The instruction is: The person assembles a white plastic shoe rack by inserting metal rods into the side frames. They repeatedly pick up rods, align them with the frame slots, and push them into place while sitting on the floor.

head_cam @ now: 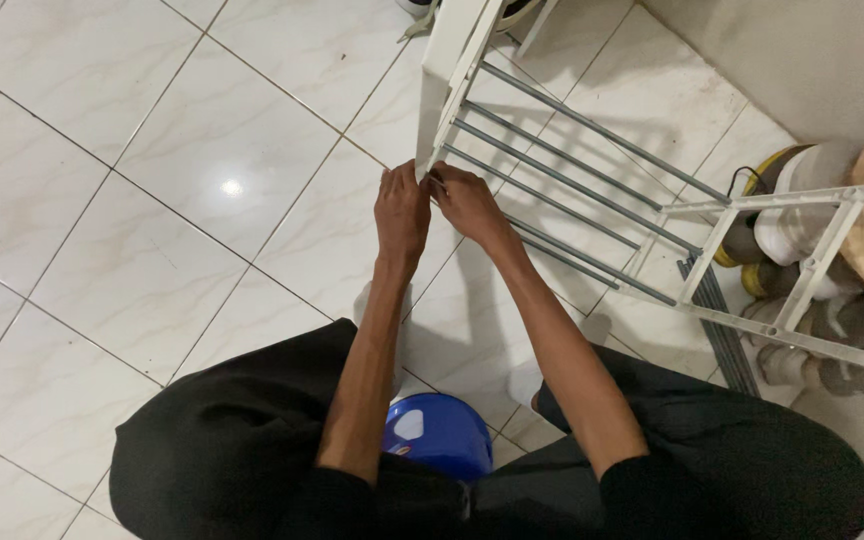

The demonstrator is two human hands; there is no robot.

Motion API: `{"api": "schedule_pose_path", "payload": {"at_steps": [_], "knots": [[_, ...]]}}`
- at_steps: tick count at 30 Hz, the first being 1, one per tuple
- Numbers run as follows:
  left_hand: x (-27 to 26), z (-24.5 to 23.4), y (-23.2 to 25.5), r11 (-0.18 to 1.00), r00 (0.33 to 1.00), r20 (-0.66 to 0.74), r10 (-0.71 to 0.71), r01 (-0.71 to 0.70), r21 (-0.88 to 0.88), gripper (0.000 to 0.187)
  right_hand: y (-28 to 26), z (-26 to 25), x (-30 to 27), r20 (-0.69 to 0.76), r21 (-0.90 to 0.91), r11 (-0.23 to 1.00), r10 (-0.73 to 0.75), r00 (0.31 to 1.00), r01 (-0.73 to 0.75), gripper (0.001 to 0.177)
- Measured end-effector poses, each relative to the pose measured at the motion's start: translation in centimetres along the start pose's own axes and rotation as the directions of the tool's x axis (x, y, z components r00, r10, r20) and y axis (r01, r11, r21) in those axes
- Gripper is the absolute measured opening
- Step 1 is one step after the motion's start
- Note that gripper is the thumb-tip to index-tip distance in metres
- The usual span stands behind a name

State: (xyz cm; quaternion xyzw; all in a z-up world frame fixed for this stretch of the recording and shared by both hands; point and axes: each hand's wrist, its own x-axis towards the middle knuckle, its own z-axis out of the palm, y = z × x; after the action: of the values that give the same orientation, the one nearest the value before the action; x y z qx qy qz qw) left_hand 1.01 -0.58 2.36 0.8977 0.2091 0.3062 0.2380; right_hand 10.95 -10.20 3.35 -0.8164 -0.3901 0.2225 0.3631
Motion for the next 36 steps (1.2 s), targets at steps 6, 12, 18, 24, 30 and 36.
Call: {"api": "schedule_pose_path", "payload": {"at_steps": [6,12,18,24,30,36], "knots": [[0.0,-0.5,0.2,0.998,0.994,0.088,-0.065,0.066,-0.004,0.028,-0.7,-2.1,-0.2,0.28,-0.019,0.95,0.304,0.911,-0.311,0.039],[-0.6,-0.6,1.4,0.985,0.985,-0.034,-0.171,0.172,0.005,0.027,-0.7,-4.1,-3.5,0.102,-0.084,0.974,0.217,0.971,-0.209,0.038],[-2.8,0.4,4.0,0.996,0.991,0.126,0.051,-0.06,0.066,0.021,2.1,-5.1,-7.1,-0.028,-0.145,0.978,0.148,0.989,-0.151,0.035],[-3.2,3.3,6.5,0.894,0.858,0.261,0.443,-0.445,-0.056,0.026,5.7,-6.6,-13.2,-0.383,-0.385,0.915,-0.042,0.923,-0.118,0.036],[-3.0,4.8,6.7,0.916,0.881,0.251,0.401,-0.396,-0.071,0.015,7.3,-8.4,-16.8,-0.546,-0.442,0.851,-0.004,0.838,-0.284,0.034],[-3.0,3.6,5.3,0.931,0.908,0.245,0.341,-0.362,0.046,0.012,7.9,-9.6,-17.9,-0.637,-0.4,0.849,0.015,0.771,-0.346,0.036]]}}
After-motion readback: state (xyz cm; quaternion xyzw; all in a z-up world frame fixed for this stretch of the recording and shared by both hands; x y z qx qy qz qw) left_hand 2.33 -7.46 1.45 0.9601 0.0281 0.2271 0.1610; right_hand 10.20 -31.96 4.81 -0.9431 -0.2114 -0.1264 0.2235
